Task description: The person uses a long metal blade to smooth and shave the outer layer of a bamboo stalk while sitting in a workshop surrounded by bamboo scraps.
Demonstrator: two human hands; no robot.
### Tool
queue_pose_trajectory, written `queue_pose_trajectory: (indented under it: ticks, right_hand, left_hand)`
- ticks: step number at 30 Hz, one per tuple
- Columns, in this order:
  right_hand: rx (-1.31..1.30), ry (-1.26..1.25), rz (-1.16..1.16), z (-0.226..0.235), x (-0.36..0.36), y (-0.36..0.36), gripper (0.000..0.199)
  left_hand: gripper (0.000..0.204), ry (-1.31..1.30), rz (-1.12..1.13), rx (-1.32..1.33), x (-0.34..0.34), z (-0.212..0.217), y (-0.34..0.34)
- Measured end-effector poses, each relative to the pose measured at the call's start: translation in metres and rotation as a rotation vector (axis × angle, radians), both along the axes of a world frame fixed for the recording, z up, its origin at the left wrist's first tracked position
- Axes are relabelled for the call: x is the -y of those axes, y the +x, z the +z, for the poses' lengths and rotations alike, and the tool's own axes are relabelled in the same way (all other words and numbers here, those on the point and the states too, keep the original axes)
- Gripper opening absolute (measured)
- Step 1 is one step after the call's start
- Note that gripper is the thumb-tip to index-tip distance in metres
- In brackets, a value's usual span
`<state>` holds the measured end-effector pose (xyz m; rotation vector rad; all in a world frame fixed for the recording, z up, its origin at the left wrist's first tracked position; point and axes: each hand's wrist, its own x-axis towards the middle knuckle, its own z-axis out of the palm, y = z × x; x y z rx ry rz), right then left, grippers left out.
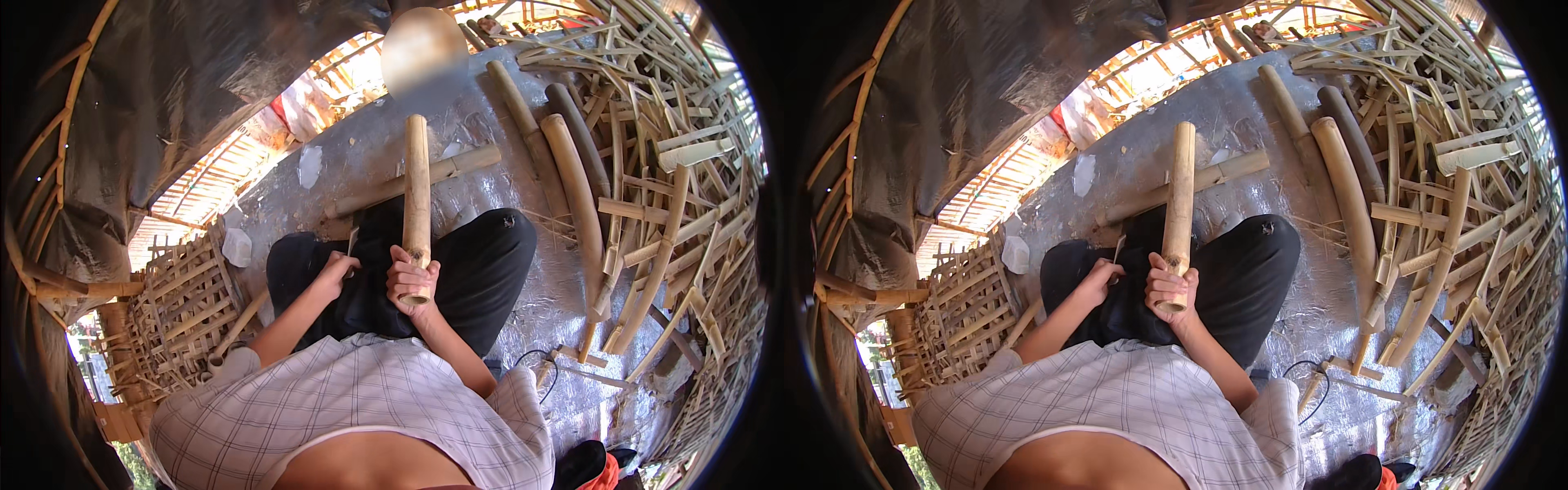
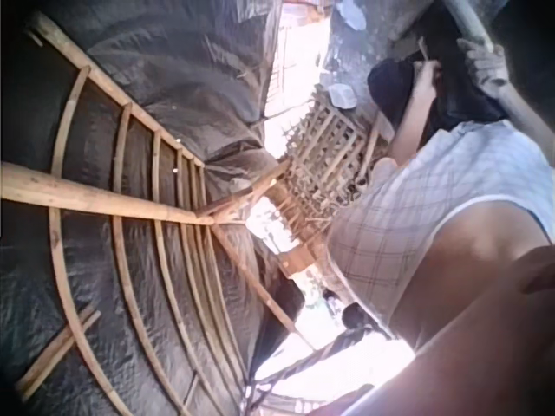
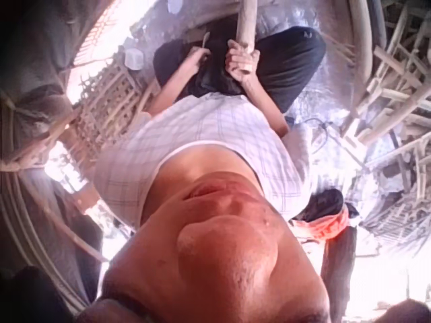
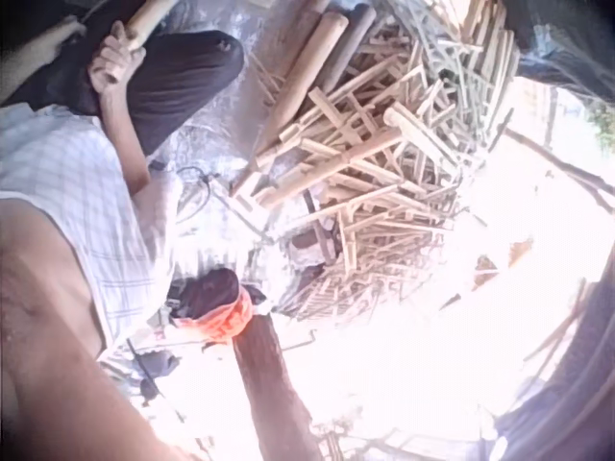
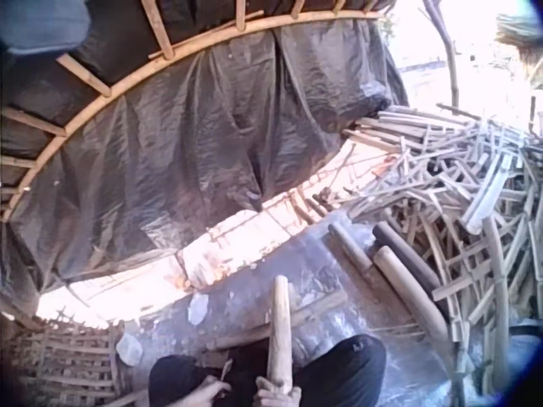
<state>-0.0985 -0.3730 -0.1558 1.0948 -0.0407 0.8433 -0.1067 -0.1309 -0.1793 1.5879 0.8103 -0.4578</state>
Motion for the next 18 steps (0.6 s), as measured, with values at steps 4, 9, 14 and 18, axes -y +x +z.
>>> queue_pose_trajectory:
  ticks: [4, 9, 14, 18]
  right_hand:
    - [0.014, -0.005, -0.007, -0.002, -0.003, 0.001, 0.036]
    - [0.028, -0.093, -0.004, -0.009, -0.002, 0.002, 0.036]
    - [0.14, -0.127, -0.003, -0.01, -0.003, -0.001, 0.035]
    - [0.277, -0.215, -0.037, -0.006, 0.001, -0.008, 0.037]
  left_hand:
    - [0.012, -0.284, 0.288, 0.04, 0.025, -0.007, 0.008]
    - [0.03, -0.461, 0.118, -0.191, 0.049, 0.046, 0.062]
    - [0.031, -0.51, 0.011, 0.051, 0.01, 0.071, 0.066]
    - [0.025, -0.405, 0.035, 0.163, 0.008, 0.082, 0.067]
